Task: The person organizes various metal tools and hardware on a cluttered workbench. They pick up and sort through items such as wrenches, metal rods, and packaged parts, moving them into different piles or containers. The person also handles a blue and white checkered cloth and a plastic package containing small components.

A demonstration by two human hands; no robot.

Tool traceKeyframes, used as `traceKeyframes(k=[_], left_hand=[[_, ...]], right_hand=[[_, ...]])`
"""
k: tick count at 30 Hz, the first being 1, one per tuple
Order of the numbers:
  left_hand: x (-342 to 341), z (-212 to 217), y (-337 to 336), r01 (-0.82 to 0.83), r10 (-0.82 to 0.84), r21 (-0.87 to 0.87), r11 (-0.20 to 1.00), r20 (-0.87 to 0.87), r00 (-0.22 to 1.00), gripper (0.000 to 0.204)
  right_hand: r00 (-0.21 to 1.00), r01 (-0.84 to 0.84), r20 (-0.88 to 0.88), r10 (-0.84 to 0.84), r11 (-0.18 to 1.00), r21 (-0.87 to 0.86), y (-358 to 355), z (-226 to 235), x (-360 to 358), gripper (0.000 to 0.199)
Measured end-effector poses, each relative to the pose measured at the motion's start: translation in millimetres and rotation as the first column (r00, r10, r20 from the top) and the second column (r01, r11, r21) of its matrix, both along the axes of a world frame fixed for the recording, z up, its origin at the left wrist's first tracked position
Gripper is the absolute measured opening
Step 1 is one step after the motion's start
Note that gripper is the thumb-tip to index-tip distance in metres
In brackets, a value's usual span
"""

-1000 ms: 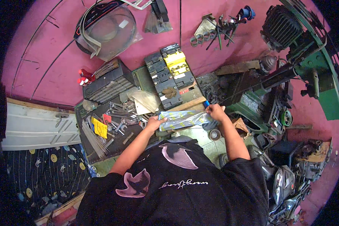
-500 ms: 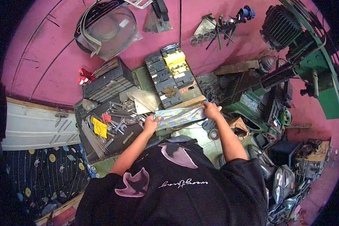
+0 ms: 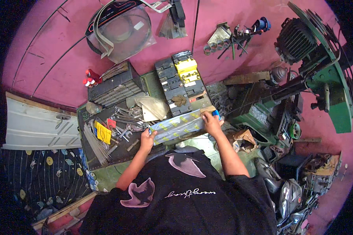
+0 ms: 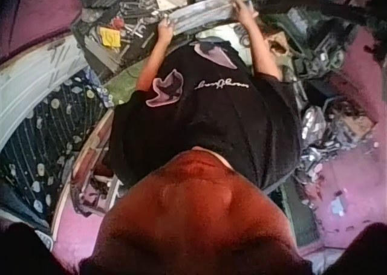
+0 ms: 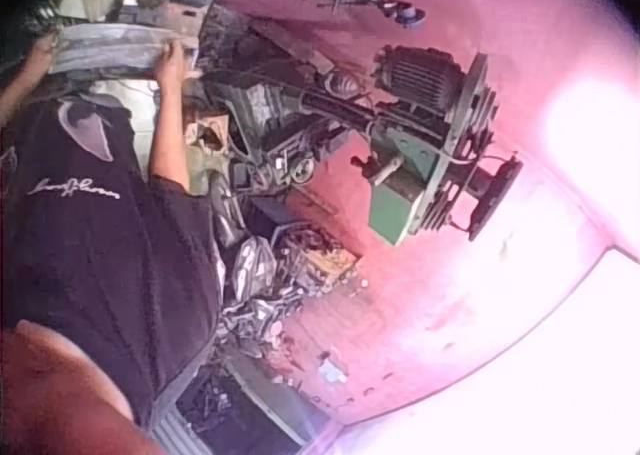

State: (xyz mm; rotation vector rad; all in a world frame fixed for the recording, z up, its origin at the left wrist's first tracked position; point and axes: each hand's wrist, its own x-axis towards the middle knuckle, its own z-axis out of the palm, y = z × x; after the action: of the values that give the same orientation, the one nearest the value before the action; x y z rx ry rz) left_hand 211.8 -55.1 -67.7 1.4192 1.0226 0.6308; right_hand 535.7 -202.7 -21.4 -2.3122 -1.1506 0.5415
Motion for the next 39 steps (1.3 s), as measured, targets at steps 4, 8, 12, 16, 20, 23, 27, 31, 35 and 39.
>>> traceKeyframes(k=[4, 8, 12, 16, 20, 23, 27, 31, 35, 39], left_hand=[[-13, -2, 2, -0.013, 0.02, -0.08, 0.997, 0.087, 0.996, 0.018], [-22, 0, -9, -0.06, 0.072, -0.11, 0.992, 0.115, 0.991, 0.02], [-39, -18, -15, 0.065, -0.072, -0.047, 0.997, -0.177, 0.982, 0.035], [-46, -28, -13, 0.214, -0.096, 0.218, 0.952, -0.453, 0.887, 0.049], [-36, 9, 2, 0.363, -0.168, 0.177, 0.915, -0.65, 0.741, 0.053], [-30, 24, 8, 0.469, -0.16, 0.237, 0.851, -0.733, 0.661, 0.053], [-8, 29, 18, 0.511, -0.282, 0.237, 0.826, -0.612, 0.739, 0.057], [27, 20, 31, 0.651, -0.398, 0.094, 0.753, -0.724, 0.564, 0.063], [37, -10, 41, 0.705, -0.547, -0.013, 0.71, -0.64, 0.539, 0.055], [39, 0, 37, 0.692, -0.6, -0.028, 0.721, -0.525, 0.604, 0.046]], right_hand=[[0.999, 0.004, -0.042, 0.003, 0.986, 0.164, 9, -15, -12, 0.015], [0.998, -0.039, -0.044, 0.046, 0.988, 0.148, 22, -7, -20, 0.014], [0.995, -0.064, 0.078, 0.06, 0.996, 0.054, 21, -22, -23, 0.015], [0.988, -0.036, 0.147, 0.045, 0.997, -0.062, 19, -25, -27, 0.021], [0.997, 0.018, 0.082, -0.013, 0.998, -0.061, 21, -36, -19, 0.042], [0.998, 0.007, -0.067, -0.008, 1.0, -0.015, 24, -40, -6, 0.06], [0.936, -0.018, -0.352, 0.008, 1.0, -0.023, 27, -51, 12, 0.071], [0.882, 0.001, -0.47, -0.028, 0.998, -0.058, 37, -51, 6, 0.067], [0.851, 0.024, -0.522, -0.057, 0.997, -0.068, 46, -10, -12, 0.061], [0.775, 0.061, -0.631, -0.017, 0.997, 0.048, 39, -22, -15, 0.055]])
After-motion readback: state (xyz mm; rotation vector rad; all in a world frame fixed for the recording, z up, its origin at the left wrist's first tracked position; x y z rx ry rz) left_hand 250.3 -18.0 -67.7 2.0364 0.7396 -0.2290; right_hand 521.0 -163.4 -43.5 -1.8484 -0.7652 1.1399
